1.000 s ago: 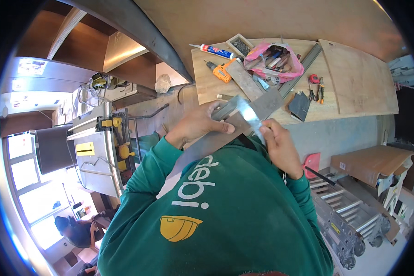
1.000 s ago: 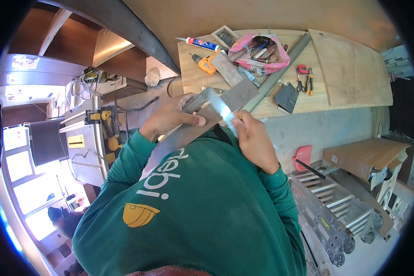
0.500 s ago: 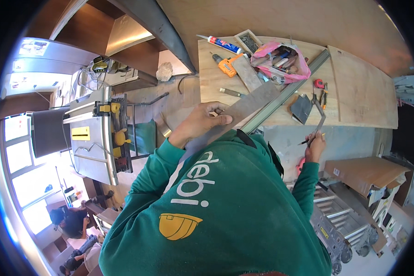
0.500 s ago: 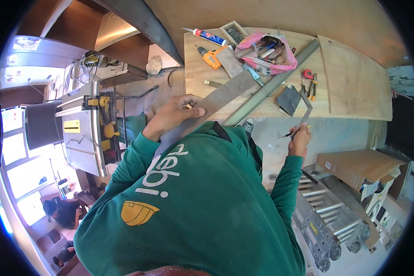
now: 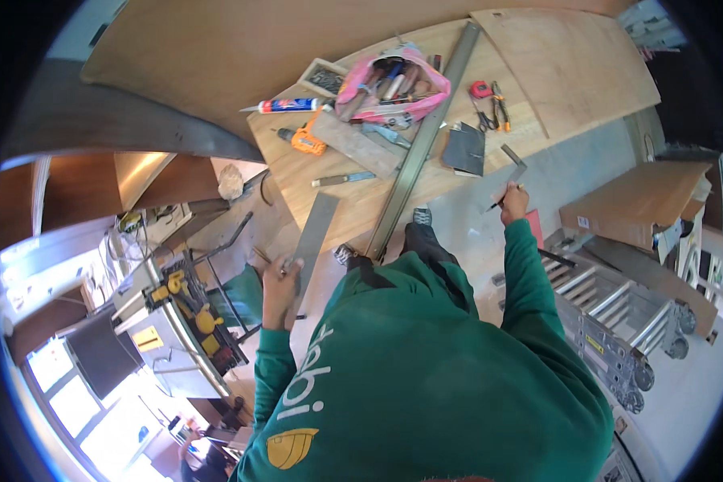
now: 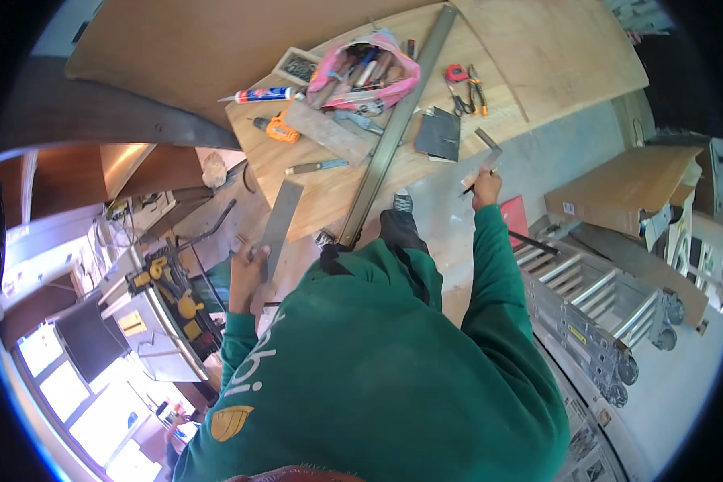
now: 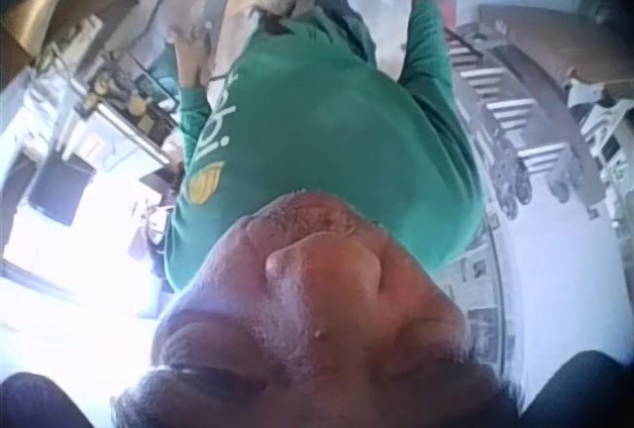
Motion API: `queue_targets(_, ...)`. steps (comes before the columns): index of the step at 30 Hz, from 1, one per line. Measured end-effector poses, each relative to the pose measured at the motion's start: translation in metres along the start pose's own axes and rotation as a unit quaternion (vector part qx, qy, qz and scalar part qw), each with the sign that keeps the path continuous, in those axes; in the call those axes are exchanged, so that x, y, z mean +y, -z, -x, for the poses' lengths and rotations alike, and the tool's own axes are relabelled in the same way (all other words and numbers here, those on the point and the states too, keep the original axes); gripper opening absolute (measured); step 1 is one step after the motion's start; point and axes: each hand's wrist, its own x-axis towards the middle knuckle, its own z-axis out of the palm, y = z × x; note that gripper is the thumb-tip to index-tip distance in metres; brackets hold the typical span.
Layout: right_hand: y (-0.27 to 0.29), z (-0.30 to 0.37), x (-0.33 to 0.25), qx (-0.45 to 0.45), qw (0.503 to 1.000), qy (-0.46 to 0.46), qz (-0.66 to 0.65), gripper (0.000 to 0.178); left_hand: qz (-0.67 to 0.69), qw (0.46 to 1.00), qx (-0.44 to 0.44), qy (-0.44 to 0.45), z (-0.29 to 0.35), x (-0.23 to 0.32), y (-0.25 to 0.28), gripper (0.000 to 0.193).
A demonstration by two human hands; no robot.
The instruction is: The person measures and marks a wooden trim piece using a metal ruler and pencil, then fits the trim onto the edge of a wooden cabinet. They repeatedly adjust the trim's position and mark it for cutting.
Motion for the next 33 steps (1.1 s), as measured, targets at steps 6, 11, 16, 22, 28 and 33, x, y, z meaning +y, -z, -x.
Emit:
queue_targets(6,0.012,-0.125,0.030,0.022,0.997,0.045,0.058,0.019,0.099,0.974,-0.034,0.201,0.032,-0.046,-0.051,0.027)
queue_targets(11,-0.012,-0.195,0.041,0.014,0.981,0.082,0.173,0.018,0.121,0.953,0.038,0.274,0.075,-0.057,-0.093,0.033)
queue_targets(16,0.032,-0.311,0.031,-0.058,0.794,0.223,0.562,0.036,0.203,0.919,-0.005,0.339,0.059,-0.054,-0.113,0.043)
queue_targets(22,-0.041,-0.185,-0.004,0.064,0.846,0.282,0.448,0.037,0.269,0.870,-0.032,0.412,0.030,-0.092,-0.207,0.057)
queue_targets(28,-0.046,-0.024,0.063,-0.190,0.921,0.173,0.293,0.027,0.375,0.813,-0.157,0.417,-0.016,-0.125,-0.250,0.045)
queue_targets(33,-0.095,0.102,0.077,-0.286,0.852,0.138,0.416,0.022,0.375,0.834,-0.160,0.373,-0.043,-0.115,-0.233,0.043)
